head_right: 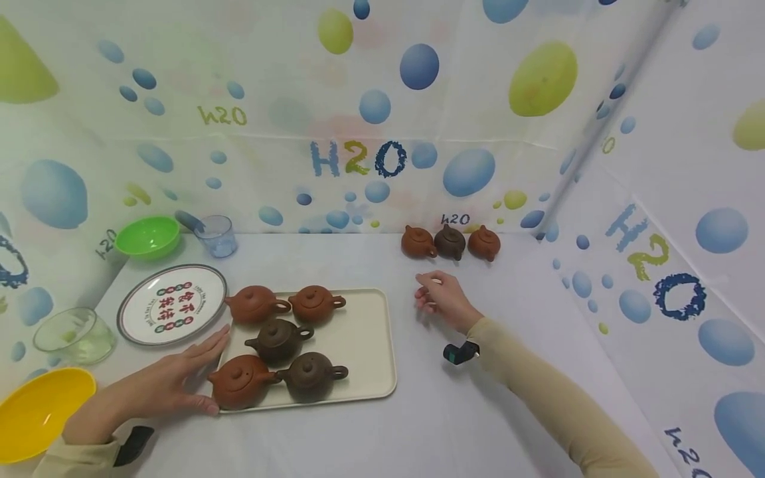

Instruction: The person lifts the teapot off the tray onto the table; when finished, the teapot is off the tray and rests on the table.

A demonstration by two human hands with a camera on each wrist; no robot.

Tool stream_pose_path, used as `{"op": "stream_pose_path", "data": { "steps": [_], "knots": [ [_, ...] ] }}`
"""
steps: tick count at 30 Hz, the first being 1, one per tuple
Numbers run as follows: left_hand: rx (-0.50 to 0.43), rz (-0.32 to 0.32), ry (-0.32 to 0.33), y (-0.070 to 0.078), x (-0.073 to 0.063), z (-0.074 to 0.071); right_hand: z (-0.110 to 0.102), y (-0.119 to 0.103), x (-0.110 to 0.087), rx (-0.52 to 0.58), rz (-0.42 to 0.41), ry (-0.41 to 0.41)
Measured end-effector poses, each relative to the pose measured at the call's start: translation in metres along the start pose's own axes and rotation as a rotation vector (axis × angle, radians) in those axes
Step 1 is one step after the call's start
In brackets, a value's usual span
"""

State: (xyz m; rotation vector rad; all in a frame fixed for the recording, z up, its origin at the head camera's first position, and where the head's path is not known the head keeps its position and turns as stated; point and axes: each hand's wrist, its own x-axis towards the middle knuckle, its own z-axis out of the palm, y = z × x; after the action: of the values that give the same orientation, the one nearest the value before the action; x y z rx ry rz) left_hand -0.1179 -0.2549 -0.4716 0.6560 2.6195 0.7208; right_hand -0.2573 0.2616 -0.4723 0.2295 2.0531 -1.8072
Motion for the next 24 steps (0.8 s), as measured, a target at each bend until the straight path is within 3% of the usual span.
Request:
{"op": "stream_pose_path", "data": {
  "steps": [11, 19, 24],
  "knots": [
    [0.006, 0.011, 0.004, 0.000, 0.000, 0.000, 0.061, -0.019, 0.005, -0.119, -0.023, -0.149],
    [-0.013, 0.004, -0.004, 0.002, 0.000, 0.000, 0.106, -0.019, 0.012, -0.266, -0.071, -0.375],
    [-0.016, -0.003, -0.005, 0.003, 0.000, -0.001, 0.125, -0.016, 0.015, -0.284, -0.108, -0.427]
  ]
}}
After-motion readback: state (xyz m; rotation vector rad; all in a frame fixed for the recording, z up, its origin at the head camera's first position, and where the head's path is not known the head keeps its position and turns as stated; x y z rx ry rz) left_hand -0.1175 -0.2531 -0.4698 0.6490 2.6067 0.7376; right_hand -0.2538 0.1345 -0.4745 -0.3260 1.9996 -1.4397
